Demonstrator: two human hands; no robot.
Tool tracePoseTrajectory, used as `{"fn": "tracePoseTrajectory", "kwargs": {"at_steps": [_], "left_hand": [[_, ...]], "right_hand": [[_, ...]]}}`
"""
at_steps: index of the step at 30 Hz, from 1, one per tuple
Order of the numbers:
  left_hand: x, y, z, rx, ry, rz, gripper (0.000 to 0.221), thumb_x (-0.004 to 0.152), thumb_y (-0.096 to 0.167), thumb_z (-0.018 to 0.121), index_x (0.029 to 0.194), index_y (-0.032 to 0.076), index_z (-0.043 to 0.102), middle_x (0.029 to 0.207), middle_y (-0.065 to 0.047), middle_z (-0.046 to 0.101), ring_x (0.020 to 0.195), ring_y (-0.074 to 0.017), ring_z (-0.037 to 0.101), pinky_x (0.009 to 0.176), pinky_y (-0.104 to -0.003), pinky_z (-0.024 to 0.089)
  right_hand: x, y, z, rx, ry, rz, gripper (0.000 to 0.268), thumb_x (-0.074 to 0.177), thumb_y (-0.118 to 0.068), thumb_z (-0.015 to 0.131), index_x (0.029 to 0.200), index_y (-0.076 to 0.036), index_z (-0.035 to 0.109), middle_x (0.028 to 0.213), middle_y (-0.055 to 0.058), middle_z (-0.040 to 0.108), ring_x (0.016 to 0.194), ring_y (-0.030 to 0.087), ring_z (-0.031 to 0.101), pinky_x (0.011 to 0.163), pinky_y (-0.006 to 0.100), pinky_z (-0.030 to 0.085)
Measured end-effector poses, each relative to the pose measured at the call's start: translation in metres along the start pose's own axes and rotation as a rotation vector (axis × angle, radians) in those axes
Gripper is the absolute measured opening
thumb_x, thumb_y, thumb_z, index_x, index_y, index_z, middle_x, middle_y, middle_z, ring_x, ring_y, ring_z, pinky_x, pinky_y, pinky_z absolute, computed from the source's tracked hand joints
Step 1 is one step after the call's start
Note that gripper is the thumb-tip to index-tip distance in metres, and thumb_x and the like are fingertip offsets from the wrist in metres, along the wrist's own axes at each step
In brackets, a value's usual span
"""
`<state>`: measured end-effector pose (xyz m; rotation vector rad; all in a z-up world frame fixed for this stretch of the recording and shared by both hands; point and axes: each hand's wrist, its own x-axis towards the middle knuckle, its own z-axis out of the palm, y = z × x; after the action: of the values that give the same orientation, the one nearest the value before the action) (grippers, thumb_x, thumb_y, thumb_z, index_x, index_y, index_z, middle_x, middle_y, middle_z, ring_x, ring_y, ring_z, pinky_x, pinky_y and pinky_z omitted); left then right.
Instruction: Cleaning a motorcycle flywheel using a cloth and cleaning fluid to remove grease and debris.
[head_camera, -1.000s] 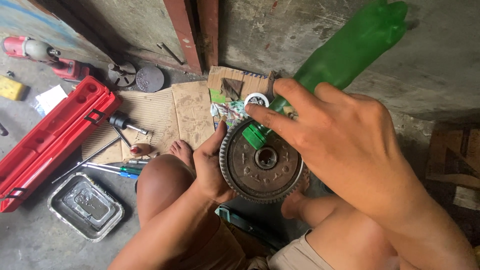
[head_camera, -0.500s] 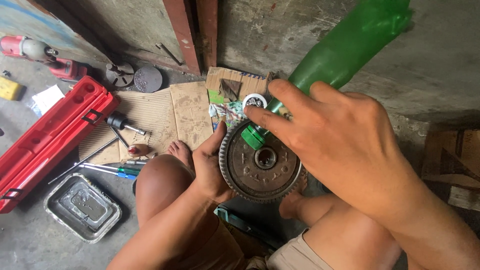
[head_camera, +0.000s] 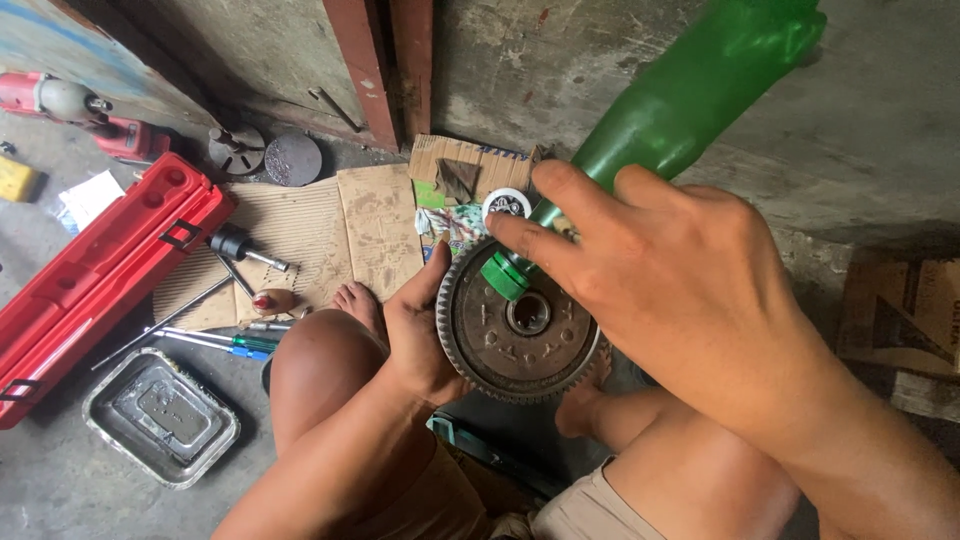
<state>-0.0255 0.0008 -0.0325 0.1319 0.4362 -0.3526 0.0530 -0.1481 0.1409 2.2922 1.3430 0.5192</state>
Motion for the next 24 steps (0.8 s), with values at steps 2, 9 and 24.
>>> {"fn": "tracePoseTrajectory", "kwargs": {"at_steps": [2,9,24], "left_hand": [[0.001,0.001,-0.001,0.031,-0.001,0.009,0.06,0.104,0.05,0.046,0.124,-0.003,0.064,0.113,-0.019,0.071,0.091,-0.0262,0.068,0.078,-0.04,0.056],[0.0,0.001,0.001,0.0,-0.055,0.008,0.061,0.104,0.05,0.047,0.127,-0.004,0.063,0.119,-0.019,0.07,0.098,-0.0283,0.068,0.086,-0.043,0.056],[0.002,0.0,-0.004,0.003,-0.068,0.003,0.066,0.104,0.052,0.043,0.131,-0.006,0.061,0.123,-0.023,0.068,0.102,-0.0316,0.068,0.089,-0.044,0.056]], "right_hand": [[0.0,0.001,0.001,0.0,-0.015,0.01,0.048,0.08,-0.025,0.07,0.126,-0.038,0.071,0.115,-0.008,0.056,0.058,0.006,0.05,0.04,0.016,0.038],[-0.003,0.007,0.002,0.083,-0.01,0.058,0.051,0.082,-0.018,0.071,0.128,-0.038,0.074,0.114,-0.007,0.057,0.058,0.008,0.054,0.037,0.021,0.042],[-0.07,0.043,0.105,1.102,-0.025,0.519,0.048,0.081,0.002,0.079,0.127,-0.001,0.067,0.111,0.01,0.07,0.083,0.022,0.062,0.074,0.034,0.05]]}}
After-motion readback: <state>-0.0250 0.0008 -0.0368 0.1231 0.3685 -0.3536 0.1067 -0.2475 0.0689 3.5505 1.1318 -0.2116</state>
